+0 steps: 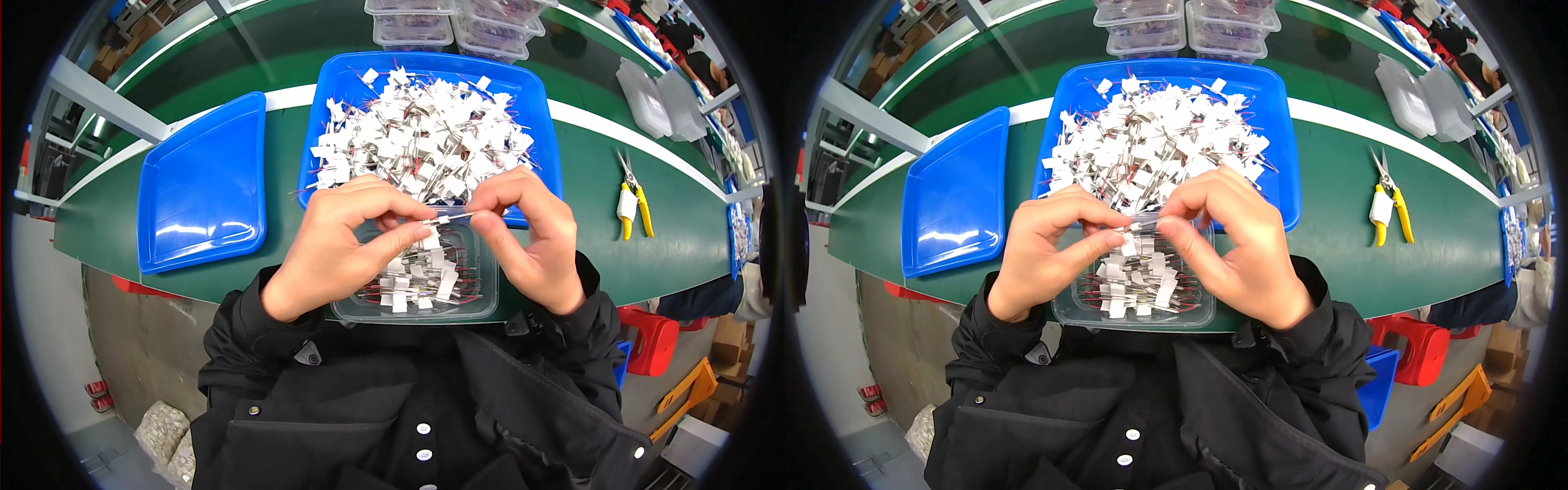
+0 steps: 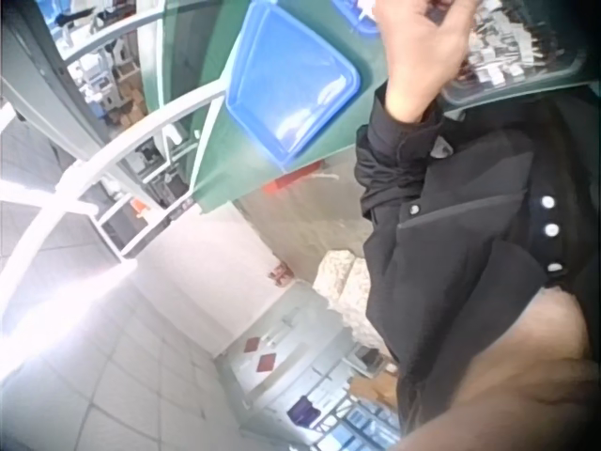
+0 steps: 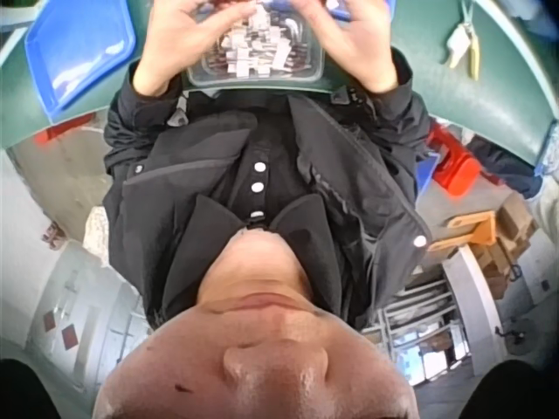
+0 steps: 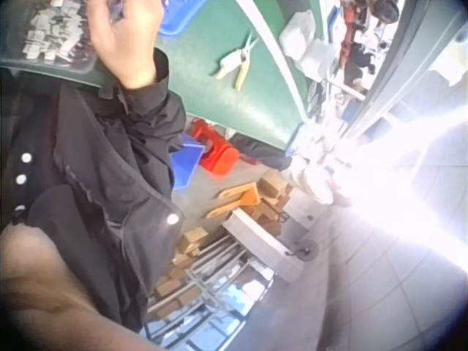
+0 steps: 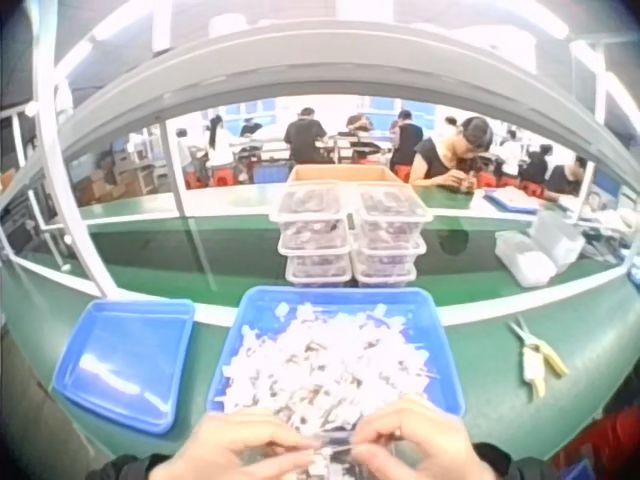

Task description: Assembling small white plastic components and metal pins at a factory workbench.

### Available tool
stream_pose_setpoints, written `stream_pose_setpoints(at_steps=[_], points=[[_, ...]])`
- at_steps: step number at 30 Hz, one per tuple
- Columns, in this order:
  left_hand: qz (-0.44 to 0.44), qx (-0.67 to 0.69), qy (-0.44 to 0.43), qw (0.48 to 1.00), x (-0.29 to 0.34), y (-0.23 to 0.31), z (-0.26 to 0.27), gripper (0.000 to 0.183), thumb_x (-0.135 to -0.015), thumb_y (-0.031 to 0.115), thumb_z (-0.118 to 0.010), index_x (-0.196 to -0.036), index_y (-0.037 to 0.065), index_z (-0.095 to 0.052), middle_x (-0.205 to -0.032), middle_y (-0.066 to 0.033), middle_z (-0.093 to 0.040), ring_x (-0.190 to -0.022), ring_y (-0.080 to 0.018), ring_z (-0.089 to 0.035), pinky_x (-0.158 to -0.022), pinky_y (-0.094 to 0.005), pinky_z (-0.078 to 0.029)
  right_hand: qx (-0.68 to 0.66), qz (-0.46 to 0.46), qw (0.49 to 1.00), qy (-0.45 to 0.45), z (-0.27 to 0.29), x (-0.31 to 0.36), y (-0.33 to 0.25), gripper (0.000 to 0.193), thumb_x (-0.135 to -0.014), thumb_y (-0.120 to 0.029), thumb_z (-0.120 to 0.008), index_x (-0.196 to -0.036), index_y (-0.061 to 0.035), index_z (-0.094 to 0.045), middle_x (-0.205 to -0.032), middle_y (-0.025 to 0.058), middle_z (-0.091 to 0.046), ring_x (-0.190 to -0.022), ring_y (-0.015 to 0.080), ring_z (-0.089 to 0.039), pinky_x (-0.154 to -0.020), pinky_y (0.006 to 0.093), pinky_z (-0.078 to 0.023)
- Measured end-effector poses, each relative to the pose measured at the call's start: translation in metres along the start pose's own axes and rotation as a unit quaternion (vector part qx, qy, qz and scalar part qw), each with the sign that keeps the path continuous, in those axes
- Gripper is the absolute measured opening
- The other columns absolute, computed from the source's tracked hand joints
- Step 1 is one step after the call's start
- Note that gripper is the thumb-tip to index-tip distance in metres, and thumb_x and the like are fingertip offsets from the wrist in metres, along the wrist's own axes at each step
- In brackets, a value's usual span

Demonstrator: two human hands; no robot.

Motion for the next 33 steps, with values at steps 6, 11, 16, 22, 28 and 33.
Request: stream_pose_setpoints(at_steps=[6, 11, 16, 22, 28, 33], points=[[-0.006, 0.094, 0.020, 0.995, 0.000, -0.001, -0.001, 0.015, -0.079, -0.003, -0.074, -0.094, -0.004, -0.072, -0.088, -0.0123, -0.070, -0.079, -0.0163, -0.064, -0.071, -0.0266, -0.049, -0.340, -0.216, 0.913, -0.061, -0.034, 0.018, 0.030, 0.011, -0.090, -0.006, -0.067, -0.097, 0.0030, -0.068, -0.090, 0.0052, -0.068, -0.079, 0.0076, -0.061, -0.069, 0.0236, -0.050], [-0.018, 0.098, 0.008, 0.995, 0.000, 0.000, -0.006, 0.015, -0.077, -0.003, -0.076, -0.091, -0.004, -0.073, -0.086, -0.0126, -0.071, -0.078, -0.0172, -0.065, -0.070, -0.0273, -0.049, -0.415, -0.285, 0.859, -0.097, -0.045, 0.024, 0.033, 0.012, -0.091, -0.006, -0.066, -0.098, 0.0039, -0.067, -0.092, 0.0047, -0.068, -0.081, 0.0055, -0.061, -0.067, 0.0205, -0.050], [-0.081, 0.056, 0.029, 0.995, -0.001, 0.005, -0.006, 0.015, -0.078, 0.003, -0.077, -0.092, 0.003, -0.075, -0.081, -0.0065, -0.071, -0.072, -0.0143, -0.062, -0.066, -0.0263, -0.049, -0.449, -0.308, 0.833, -0.100, -0.049, 0.028, 0.036, 0.010, -0.092, -0.005, -0.066, -0.097, 0.0038, -0.067, -0.089, 0.0034, -0.067, -0.077, 0.0030, -0.059, -0.063, 0.0178, -0.047], [-0.096, 0.039, 0.042, 0.994, 0.000, 0.008, -0.006, 0.014, -0.076, 0.002, -0.078, -0.089, 0.003, -0.075, -0.080, -0.0061, -0.071, -0.072, -0.0156, -0.063, -0.065, -0.0276, -0.048, -0.455, -0.340, 0.814, -0.119, -0.054, 0.033, 0.037, 0.010, -0.091, -0.005, -0.065, -0.096, 0.0034, -0.063, -0.083, 0.0001, -0.063, -0.071, 0.0003, -0.055, -0.058, 0.0169, -0.043], [-0.098, -0.077, 0.118, 0.985, 0.004, 0.019, 0.004, 0.014, -0.070, -0.002, -0.079, -0.081, 0.001, -0.071, -0.078, -0.0091, -0.070, -0.070, -0.0167, -0.061, -0.066, -0.0279, -0.045, -0.413, -0.341, 0.843, -0.047, -0.049, 0.032, 0.041, 0.011, -0.089, -0.005, -0.065, -0.095, 0.0035, -0.062, -0.079, -0.0020, -0.060, -0.068, 0.0008, -0.053, -0.057, 0.0185, -0.043], [-0.120, -0.087, 0.102, 0.984, 0.006, 0.021, -0.004, 0.015, -0.067, -0.003, -0.078, -0.079, 0.001, -0.070, -0.076, -0.0081, -0.069, -0.068, -0.0160, -0.060, -0.062, -0.0269, -0.044, -0.334, -0.275, 0.901, -0.030, -0.043, 0.026, 0.039, 0.007, -0.085, -0.004, -0.066, -0.087, 0.0018, -0.064, -0.074, -0.0026, -0.059, -0.063, 0.0003, -0.049, -0.054, 0.0190, -0.039]])
Point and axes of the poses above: each hand's wrist, its own x-axis away from the middle knuckle, its own z-axis out of the back of the hand, y = z × x, the point moved 9 cm from there along -x, towards the middle knuckle
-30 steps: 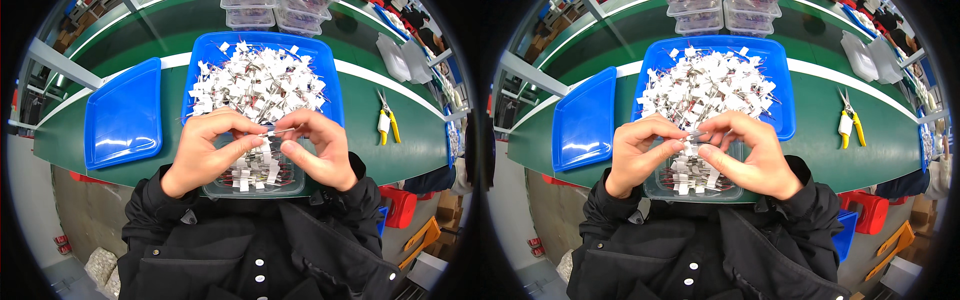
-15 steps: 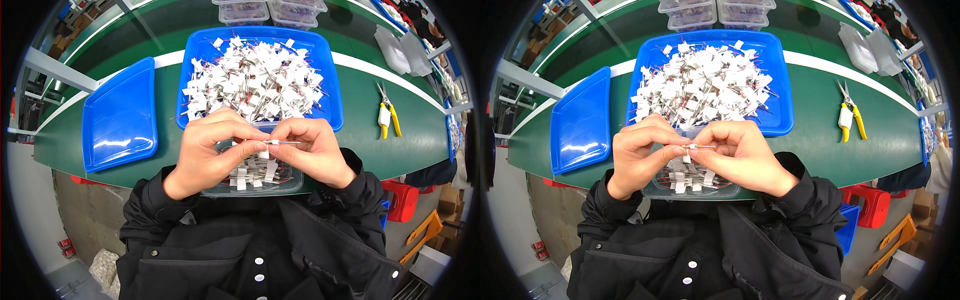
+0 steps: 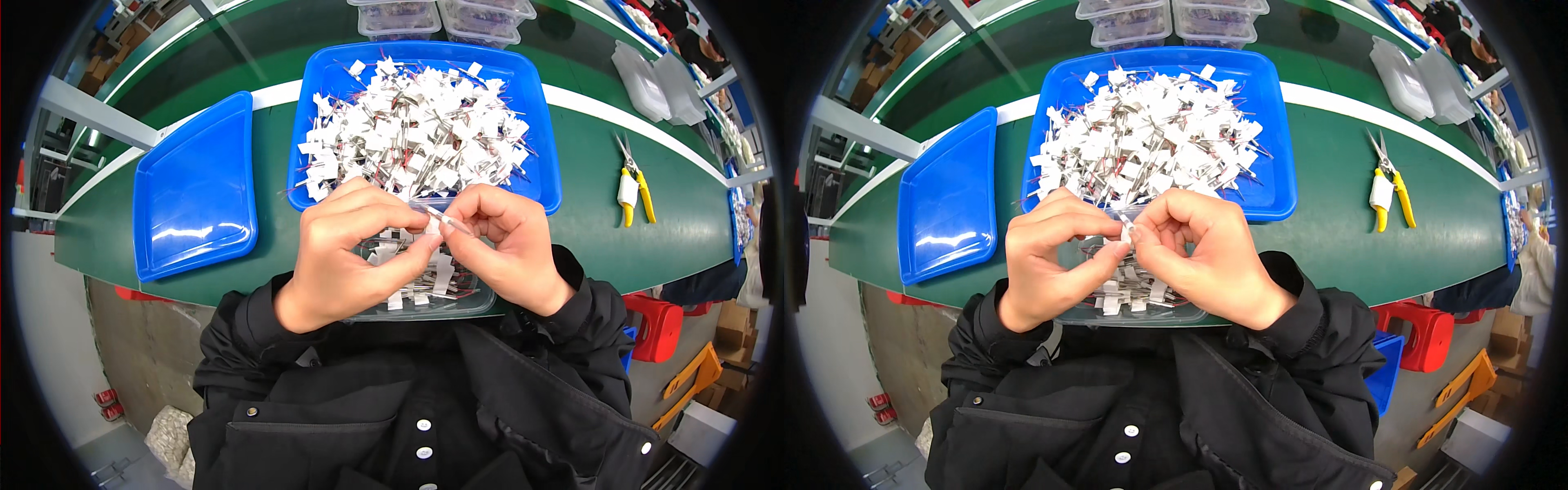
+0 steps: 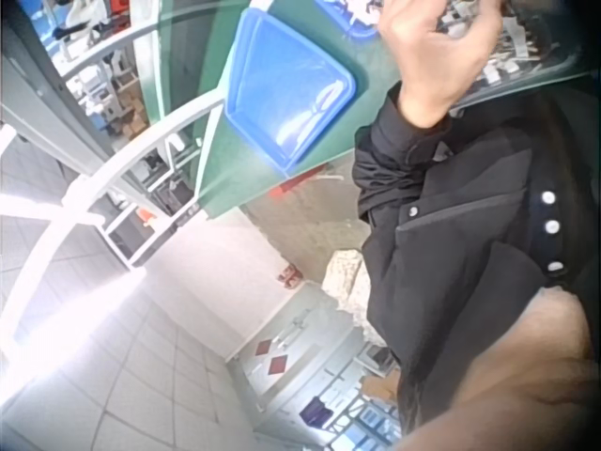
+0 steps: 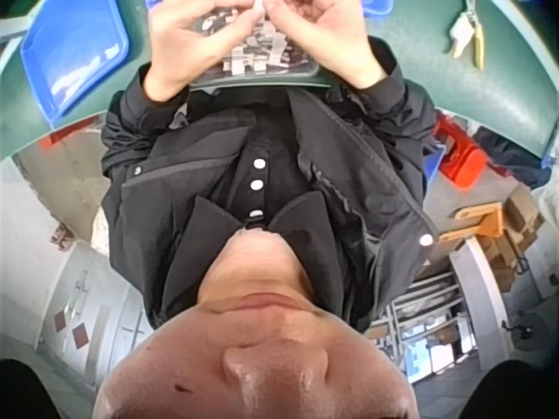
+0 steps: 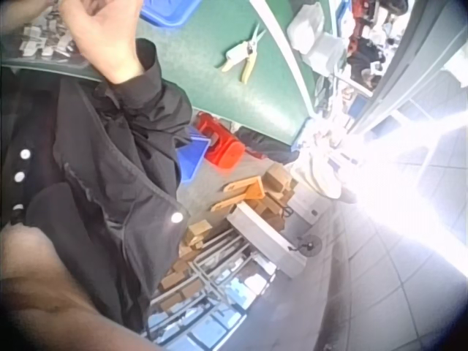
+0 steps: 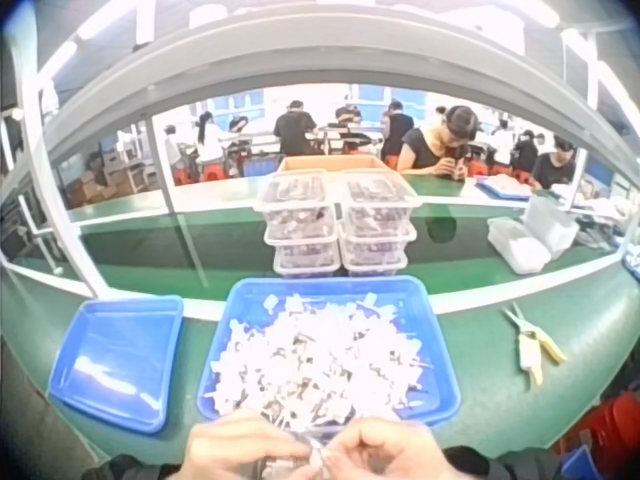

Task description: Assembling small white plastic components and metal pins at a factory workbench.

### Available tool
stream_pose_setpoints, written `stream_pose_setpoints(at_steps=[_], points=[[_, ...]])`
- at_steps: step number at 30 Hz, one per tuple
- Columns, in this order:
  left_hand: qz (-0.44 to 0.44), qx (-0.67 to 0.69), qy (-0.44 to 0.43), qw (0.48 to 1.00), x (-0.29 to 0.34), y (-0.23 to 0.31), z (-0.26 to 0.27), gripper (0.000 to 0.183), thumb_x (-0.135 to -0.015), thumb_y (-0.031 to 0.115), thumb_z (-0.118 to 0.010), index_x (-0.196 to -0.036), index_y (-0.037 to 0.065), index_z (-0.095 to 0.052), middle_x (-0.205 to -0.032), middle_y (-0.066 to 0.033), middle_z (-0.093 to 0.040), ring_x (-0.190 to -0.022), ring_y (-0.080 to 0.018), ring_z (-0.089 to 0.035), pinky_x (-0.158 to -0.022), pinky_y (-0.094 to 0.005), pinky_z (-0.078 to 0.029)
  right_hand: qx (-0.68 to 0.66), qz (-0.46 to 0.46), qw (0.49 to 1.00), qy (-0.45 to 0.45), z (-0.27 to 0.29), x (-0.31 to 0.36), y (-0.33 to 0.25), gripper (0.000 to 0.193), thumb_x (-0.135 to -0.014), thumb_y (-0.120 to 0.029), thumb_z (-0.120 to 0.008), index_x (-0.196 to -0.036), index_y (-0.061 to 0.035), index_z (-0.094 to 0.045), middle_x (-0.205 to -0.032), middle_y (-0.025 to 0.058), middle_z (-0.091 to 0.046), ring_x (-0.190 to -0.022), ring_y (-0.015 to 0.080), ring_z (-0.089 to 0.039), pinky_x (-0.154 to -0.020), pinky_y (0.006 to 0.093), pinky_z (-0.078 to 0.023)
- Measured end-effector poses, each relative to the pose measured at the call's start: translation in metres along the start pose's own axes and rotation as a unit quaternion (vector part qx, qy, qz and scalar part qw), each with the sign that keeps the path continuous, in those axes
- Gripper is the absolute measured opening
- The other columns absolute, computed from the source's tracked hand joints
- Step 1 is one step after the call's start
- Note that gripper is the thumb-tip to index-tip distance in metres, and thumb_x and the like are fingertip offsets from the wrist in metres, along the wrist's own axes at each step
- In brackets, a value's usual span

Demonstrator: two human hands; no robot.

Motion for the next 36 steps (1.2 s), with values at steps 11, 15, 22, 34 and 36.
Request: stream_pose_setpoints(at_steps=[11, 15, 22, 34, 36], points=[[0.040, 0.017, -0.036, 0.998, 0.005, -0.010, -0.009, 0.009, -0.067, 0.001, -0.075, -0.073, 0.003, -0.068, -0.071, -0.0066, -0.068, -0.067, -0.0213, -0.063, -0.062, -0.0308, -0.048, 0.091, 0.033, 0.995, 0.019, -0.004, 0.002, -0.005, 0.007, -0.081, -0.003, -0.070, -0.079, 0.0005, -0.064, -0.067, -0.0022, -0.058, -0.058, 0.0014, -0.047, -0.050, 0.0200, -0.039], [0.030, -0.009, -0.030, 0.999, 0.005, -0.008, -0.009, 0.009, -0.067, 0.000, -0.074, -0.072, 0.002, -0.067, -0.072, -0.0062, -0.068, -0.066, -0.0216, -0.062, -0.061, -0.0308, -0.048, 0.098, 0.038, 0.994, 0.019, -0.004, 0.002, -0.006, 0.008, -0.081, -0.003, -0.071, -0.078, 0.0007, -0.064, -0.066, -0.0015, -0.058, -0.058, 0.0020, -0.048, -0.050, 0.0204, -0.040], [0.044, 0.043, -0.045, 0.997, 0.006, -0.013, -0.010, 0.011, -0.066, -0.005, -0.073, -0.074, 0.000, -0.067, -0.070, -0.0067, -0.065, -0.063, -0.0163, -0.058, -0.057, -0.0271, -0.044, 0.073, 0.022, 0.997, 0.021, -0.003, 0.002, -0.004, 0.008, -0.080, -0.002, -0.070, -0.077, 0.0016, -0.064, -0.066, -0.0004, -0.059, -0.057, 0.0026, -0.050, -0.051, 0.0211, -0.041], [0.047, 0.042, -0.042, 0.997, 0.006, -0.014, -0.010, 0.011, -0.067, -0.005, -0.073, -0.074, 0.001, -0.067, -0.072, -0.0066, -0.066, -0.064, -0.0149, -0.058, -0.058, -0.0272, -0.044, 0.079, 0.049, 0.995, 0.026, -0.003, 0.001, -0.006, 0.006, -0.078, -0.001, -0.070, -0.076, 0.0017, -0.065, -0.067, 0.0016, -0.060, -0.059, 0.0043, -0.053, -0.052, 0.0217, -0.043], [0.046, 0.045, -0.046, 0.997, 0.007, -0.014, -0.011, 0.011, -0.067, -0.004, -0.073, -0.074, 0.001, -0.067, -0.072, -0.0067, -0.066, -0.064, -0.0148, -0.058, -0.058, -0.0272, -0.044, 0.079, 0.044, 0.996, 0.024, -0.004, 0.001, -0.006, 0.006, -0.077, 0.000, -0.071, -0.076, 0.0018, -0.065, -0.068, 0.0023, -0.060, -0.059, 0.0049, -0.054, -0.052, 0.0221, -0.043]])
Point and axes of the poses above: each hand's wrist, its own x-axis away from the middle knuckle, its own z-axis out of the back of the hand, y = z × x, the point moved 9 cm from there along -x, towards the middle knuckle
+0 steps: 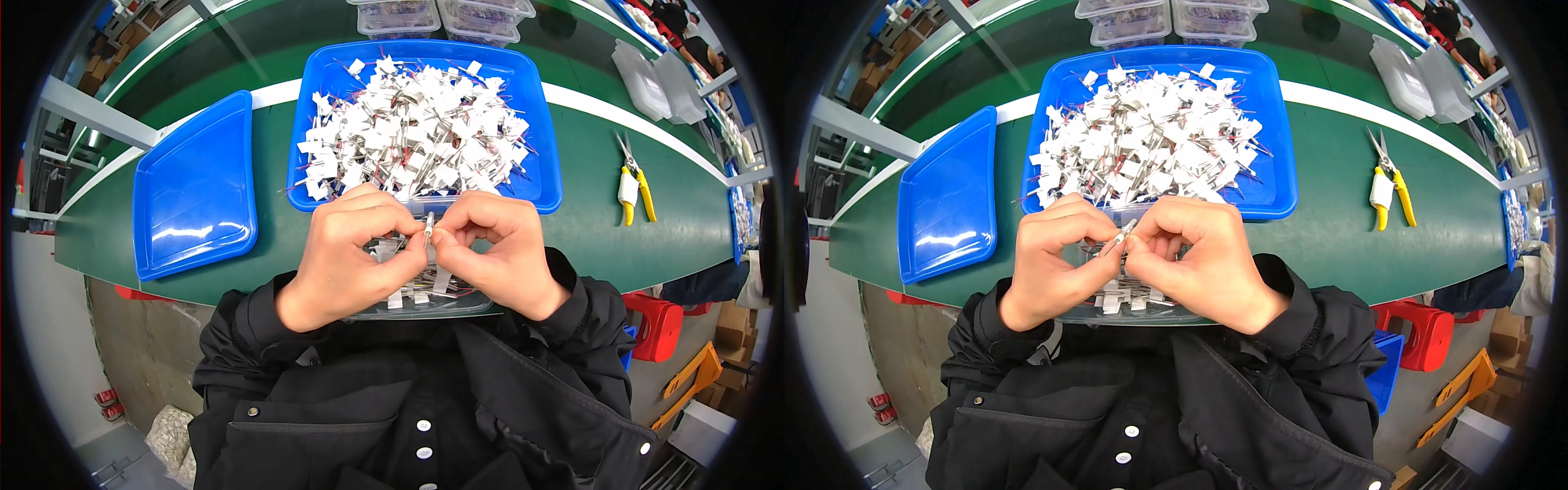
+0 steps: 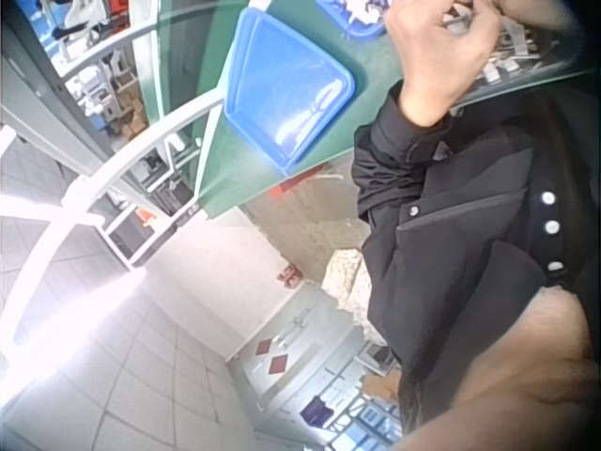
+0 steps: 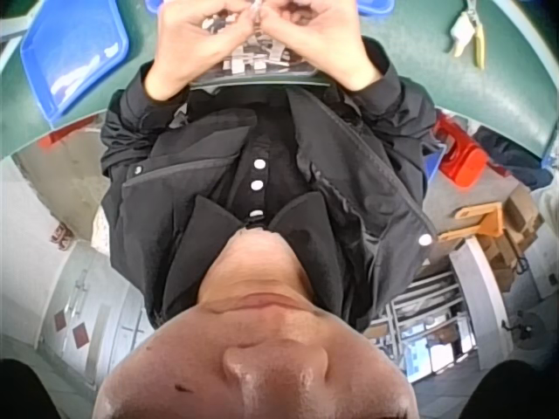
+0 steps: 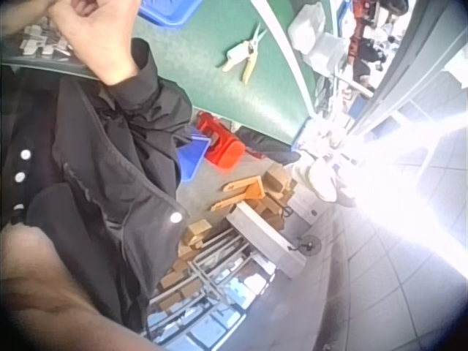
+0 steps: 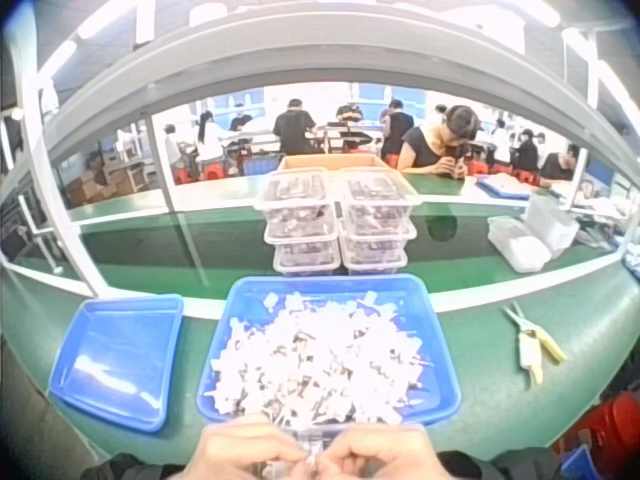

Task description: Assembling small white plastic components and metal pins at a factory workbench.

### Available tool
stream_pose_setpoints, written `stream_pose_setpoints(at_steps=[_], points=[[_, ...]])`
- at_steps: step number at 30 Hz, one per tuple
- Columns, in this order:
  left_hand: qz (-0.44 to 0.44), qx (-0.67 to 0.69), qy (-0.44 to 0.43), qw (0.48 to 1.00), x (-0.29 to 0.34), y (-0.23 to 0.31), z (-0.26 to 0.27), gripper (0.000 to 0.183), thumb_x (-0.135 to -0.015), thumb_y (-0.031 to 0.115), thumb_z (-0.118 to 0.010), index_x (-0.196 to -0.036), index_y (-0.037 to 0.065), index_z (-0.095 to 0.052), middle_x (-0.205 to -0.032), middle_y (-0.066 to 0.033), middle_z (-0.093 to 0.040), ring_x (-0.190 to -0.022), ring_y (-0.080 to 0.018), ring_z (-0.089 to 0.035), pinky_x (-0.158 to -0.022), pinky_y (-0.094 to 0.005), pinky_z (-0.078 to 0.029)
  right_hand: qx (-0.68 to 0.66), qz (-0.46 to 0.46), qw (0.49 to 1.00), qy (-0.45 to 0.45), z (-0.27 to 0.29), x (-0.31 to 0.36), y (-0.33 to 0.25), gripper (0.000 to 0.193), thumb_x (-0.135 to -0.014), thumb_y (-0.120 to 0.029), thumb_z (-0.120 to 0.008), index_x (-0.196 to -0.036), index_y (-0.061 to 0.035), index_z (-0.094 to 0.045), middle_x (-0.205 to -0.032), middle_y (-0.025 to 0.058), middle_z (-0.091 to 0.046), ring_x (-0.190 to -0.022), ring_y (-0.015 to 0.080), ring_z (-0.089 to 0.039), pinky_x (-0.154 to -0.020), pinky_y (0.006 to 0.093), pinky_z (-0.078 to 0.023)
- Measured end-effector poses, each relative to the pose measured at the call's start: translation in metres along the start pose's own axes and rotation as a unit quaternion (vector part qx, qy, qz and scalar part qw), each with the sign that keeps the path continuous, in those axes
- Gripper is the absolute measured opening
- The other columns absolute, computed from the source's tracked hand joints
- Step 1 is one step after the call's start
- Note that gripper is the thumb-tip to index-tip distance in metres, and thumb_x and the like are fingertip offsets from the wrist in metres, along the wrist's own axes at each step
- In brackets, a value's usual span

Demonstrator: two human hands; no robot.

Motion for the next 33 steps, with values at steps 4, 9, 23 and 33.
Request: stream_pose_setpoints(at_steps=[4, 9, 23, 33], points=[[-0.008, -0.021, 0.007, 1.000, 0.001, 0.000, -0.001, 0.010, -0.066, -0.002, -0.073, -0.073, 0.002, -0.066, -0.071, -0.0060, -0.065, -0.065, -0.0188, -0.058, -0.058, -0.0299, -0.044, 0.009, 0.006, 1.000, 0.001, 0.000, -0.001, -0.003, 0.006, -0.076, 0.000, -0.071, -0.075, 0.0018, -0.066, -0.068, 0.0028, -0.060, -0.058, 0.0053, -0.055, -0.052, 0.0222, -0.043], [-0.041, -0.056, 0.018, 0.997, -0.001, 0.008, -0.002, 0.012, -0.065, 0.000, -0.073, -0.070, 0.004, -0.064, -0.068, -0.0041, -0.061, -0.065, -0.0223, -0.055, -0.057, -0.0328, -0.043, 0.037, 0.014, 0.999, -0.003, 0.001, 0.000, -0.004, 0.008, -0.074, -0.001, -0.072, -0.074, 0.0015, -0.065, -0.067, 0.0020, -0.060, -0.057, 0.0050, -0.053, -0.051, 0.0224, -0.043], [-0.107, -0.115, 0.013, 0.988, -0.002, 0.023, -0.005, 0.016, -0.065, 0.001, -0.074, -0.075, 0.006, -0.063, -0.072, -0.0037, -0.058, -0.067, -0.0225, -0.053, -0.057, -0.0335, -0.044, 0.037, -0.011, 0.998, -0.039, 0.004, -0.001, -0.005, 0.025, -0.075, -0.004, -0.071, -0.097, 0.0020, -0.063, -0.078, 0.0053, -0.066, -0.067, 0.0103, -0.062, -0.060, 0.0233, -0.050], [-0.105, -0.089, -0.012, 0.990, 0.000, 0.020, -0.004, 0.020, -0.061, -0.003, -0.075, -0.075, 0.005, -0.064, -0.072, -0.0041, -0.062, -0.067, -0.0220, -0.057, -0.058, -0.0320, -0.045, 0.145, 0.056, 0.987, -0.044, 0.004, -0.003, -0.015, 0.016, -0.073, -0.002, -0.067, -0.089, -0.0015, -0.067, -0.077, 0.0047, -0.065, -0.065, 0.0094, -0.058, -0.057, 0.0247, -0.045]])
Point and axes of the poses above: each hand's wrist, its own x-axis away from the middle knuckle, its own z-axis out of the back of the hand, y = z × x, the point moved 9 cm from there along -x, towards the middle knuckle
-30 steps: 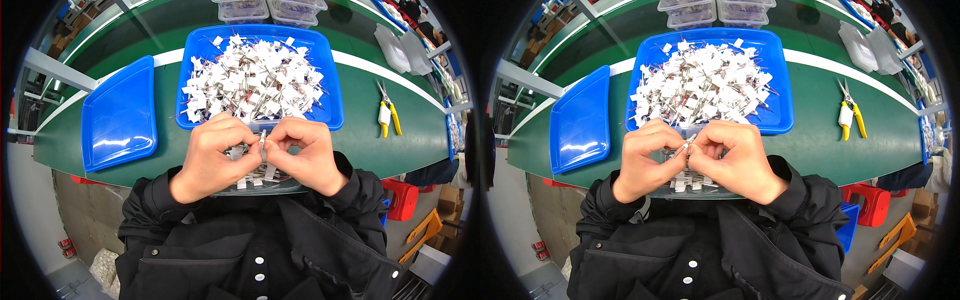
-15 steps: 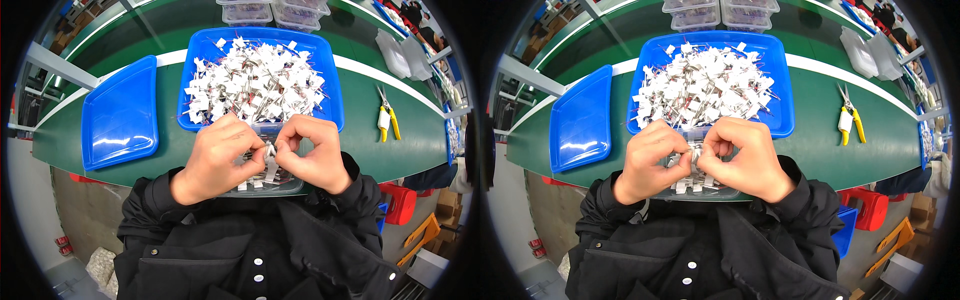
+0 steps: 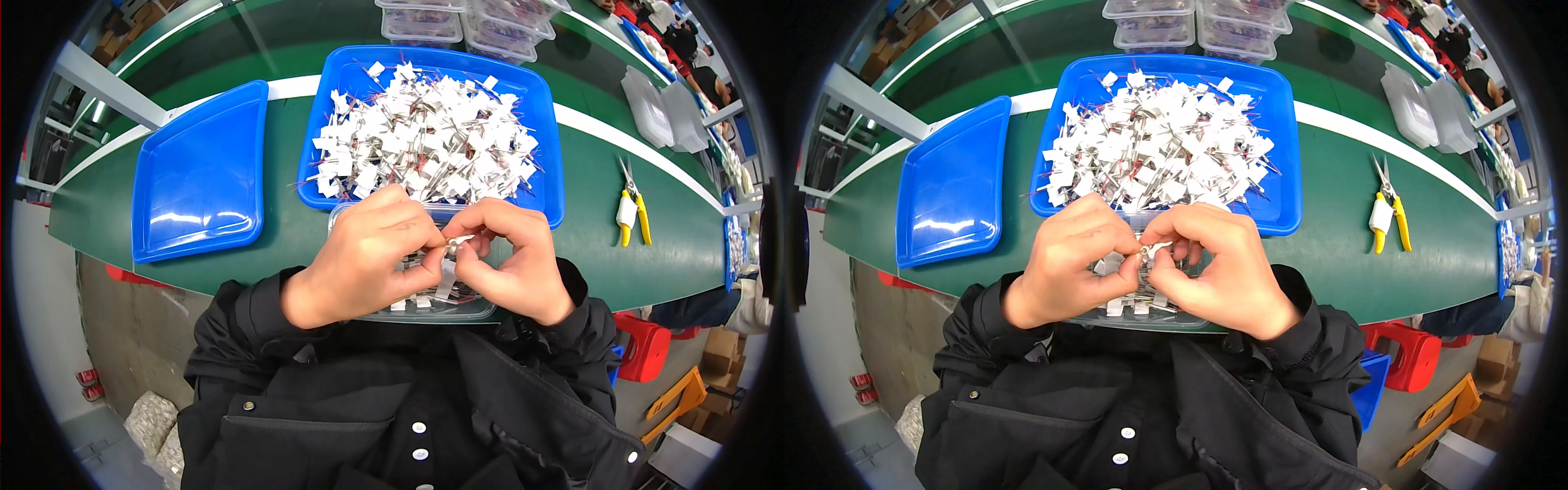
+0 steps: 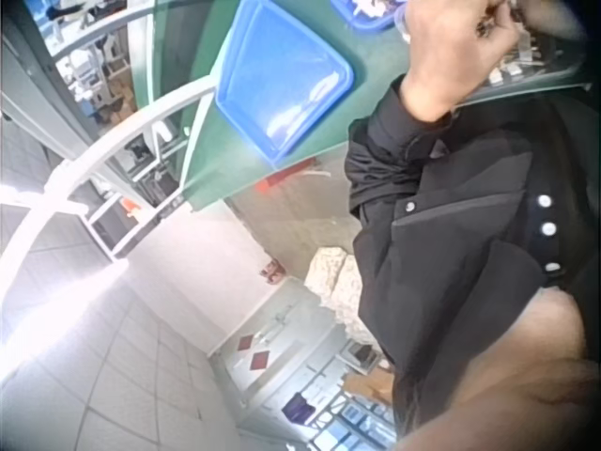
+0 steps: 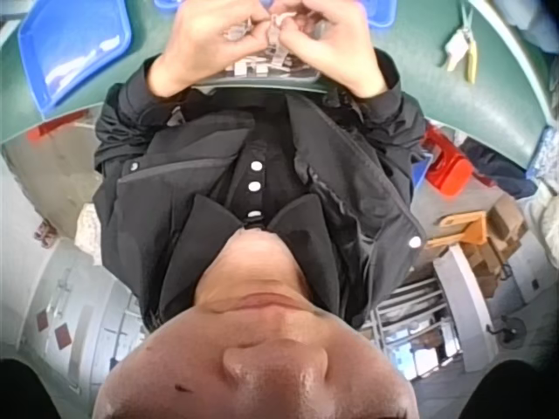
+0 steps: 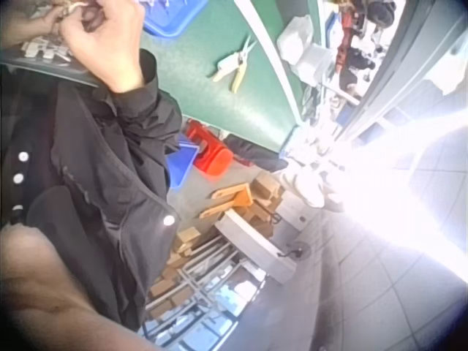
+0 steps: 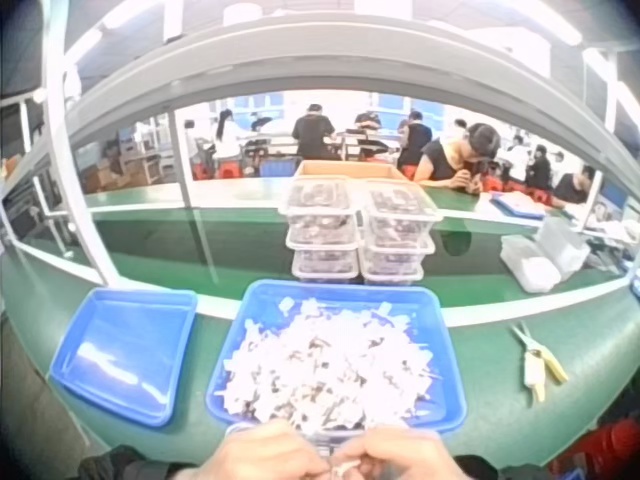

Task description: Assembling small white plastic components and metal pins at a factory workbench.

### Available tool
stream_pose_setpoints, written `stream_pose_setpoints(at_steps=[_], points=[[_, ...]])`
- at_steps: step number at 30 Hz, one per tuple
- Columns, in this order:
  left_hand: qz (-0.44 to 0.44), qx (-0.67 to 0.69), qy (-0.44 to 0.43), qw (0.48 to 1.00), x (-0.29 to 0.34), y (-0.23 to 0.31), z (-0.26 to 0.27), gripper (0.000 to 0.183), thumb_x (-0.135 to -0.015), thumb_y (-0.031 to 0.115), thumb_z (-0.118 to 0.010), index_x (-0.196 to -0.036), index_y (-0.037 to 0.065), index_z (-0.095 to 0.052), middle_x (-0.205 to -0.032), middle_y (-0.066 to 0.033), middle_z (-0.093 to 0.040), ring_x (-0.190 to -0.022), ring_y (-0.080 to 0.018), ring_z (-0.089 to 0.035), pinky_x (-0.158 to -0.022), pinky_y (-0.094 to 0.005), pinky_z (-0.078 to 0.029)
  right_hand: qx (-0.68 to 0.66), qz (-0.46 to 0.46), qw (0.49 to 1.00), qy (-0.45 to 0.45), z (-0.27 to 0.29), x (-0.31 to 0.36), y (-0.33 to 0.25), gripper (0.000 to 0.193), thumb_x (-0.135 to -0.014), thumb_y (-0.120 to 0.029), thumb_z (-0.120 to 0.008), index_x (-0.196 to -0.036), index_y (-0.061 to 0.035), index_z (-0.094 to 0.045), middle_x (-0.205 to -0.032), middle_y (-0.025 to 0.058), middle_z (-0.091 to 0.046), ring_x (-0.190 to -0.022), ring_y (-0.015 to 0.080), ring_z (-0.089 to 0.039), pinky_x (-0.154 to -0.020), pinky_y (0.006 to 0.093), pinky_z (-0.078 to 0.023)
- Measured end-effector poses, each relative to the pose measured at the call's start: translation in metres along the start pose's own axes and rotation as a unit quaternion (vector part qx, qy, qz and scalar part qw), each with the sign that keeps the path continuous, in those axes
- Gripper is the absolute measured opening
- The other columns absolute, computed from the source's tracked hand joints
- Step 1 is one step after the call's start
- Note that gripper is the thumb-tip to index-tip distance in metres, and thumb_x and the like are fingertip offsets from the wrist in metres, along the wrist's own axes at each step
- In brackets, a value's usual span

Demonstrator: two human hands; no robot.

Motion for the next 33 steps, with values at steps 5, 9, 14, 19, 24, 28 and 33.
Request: stream_pose_setpoints(at_steps=[5, 9, 14, 19, 24, 28, 33], points=[[0.051, 0.070, 0.013, 0.996, 0.000, -0.009, 0.003, 0.015, -0.065, -0.003, -0.074, -0.076, 0.003, -0.066, -0.073, -0.0050, -0.065, -0.067, -0.0209, -0.058, -0.060, -0.0313, -0.044, -0.058, -0.018, 0.998, -0.006, 0.001, 0.001, 0.002, 0.019, -0.074, -0.003, -0.068, -0.092, -0.0016, -0.068, -0.080, 0.0030, -0.065, -0.068, 0.0090, -0.056, -0.058, 0.0240, -0.044], [0.052, 0.059, 0.020, 0.997, 0.000, -0.008, 0.004, 0.013, -0.067, -0.003, -0.073, -0.076, 0.003, -0.067, -0.075, -0.0054, -0.066, -0.066, -0.0205, -0.058, -0.061, -0.0310, -0.044, -0.084, -0.031, 0.996, -0.009, -0.002, 0.001, 0.004, 0.020, -0.074, -0.002, -0.068, -0.094, -0.0008, -0.069, -0.083, 0.0031, -0.065, -0.069, 0.0085, -0.056, -0.058, 0.0235, -0.044], [0.038, 0.021, 0.031, 0.999, 0.001, -0.006, 0.005, 0.015, -0.064, -0.002, -0.074, -0.076, 0.003, -0.066, -0.074, -0.0058, -0.065, -0.068, -0.0218, -0.057, -0.061, -0.0317, -0.044, -0.166, -0.092, 0.982, -0.002, -0.006, 0.003, 0.015, 0.019, -0.077, -0.002, -0.066, -0.095, 0.0012, -0.068, -0.083, 0.0030, -0.063, -0.070, 0.0063, -0.055, -0.058, 0.0211, -0.044], [0.029, 0.010, 0.033, 0.999, 0.000, -0.004, 0.005, 0.015, -0.064, -0.002, -0.072, -0.075, 0.003, -0.063, -0.072, -0.0055, -0.061, -0.068, -0.0233, -0.055, -0.059, -0.0330, -0.044, -0.179, -0.104, 0.978, -0.011, -0.009, 0.002, 0.017, 0.019, -0.077, -0.001, -0.065, -0.096, 0.0012, -0.066, -0.081, 0.0007, -0.060, -0.069, 0.0036, -0.053, -0.058, 0.0197, -0.044], [0.029, 0.009, 0.029, 0.999, 0.000, -0.003, 0.004, 0.014, -0.065, -0.002, -0.070, -0.073, 0.004, -0.060, -0.071, -0.0053, -0.058, -0.068, -0.0241, -0.054, -0.058, -0.0338, -0.043, -0.173, -0.104, 0.979, -0.019, -0.010, 0.002, 0.015, 0.019, -0.077, 0.000, -0.064, -0.096, 0.0010, -0.065, -0.080, -0.0008, -0.059, -0.069, 0.0027, -0.052, -0.059, 0.0191, -0.044], [0.030, 0.008, 0.034, 0.999, 0.000, -0.005, 0.004, 0.013, -0.065, -0.002, -0.071, -0.074, 0.004, -0.063, -0.071, -0.0055, -0.059, -0.067, -0.0241, -0.054, -0.058, -0.0335, -0.043, -0.179, -0.111, 0.978, -0.002, -0.009, 0.002, 0.014, 0.021, -0.076, 0.001, -0.064, -0.097, 0.0012, -0.064, -0.083, -0.0001, -0.060, -0.069, 0.0028, -0.052, -0.059, 0.0189, -0.044], [0.047, 0.046, 0.025, 0.998, 0.000, -0.006, 0.005, 0.014, -0.065, -0.003, -0.073, -0.076, 0.003, -0.068, -0.074, -0.0059, -0.066, -0.067, -0.0218, -0.058, -0.061, -0.0320, -0.045, -0.189, -0.106, 0.976, -0.002, -0.008, 0.002, 0.014, 0.023, -0.075, 0.002, -0.065, -0.098, 0.0018, -0.064, -0.088, 0.0013, -0.061, -0.071, 0.0029, -0.052, -0.059, 0.0189, -0.044]])
Point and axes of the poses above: each hand's wrist, its own x-axis away from the middle knuckle, its own z-axis out of the back of the hand, y = z × x, the point moved 9 cm from there along -x, towards the middle knuckle
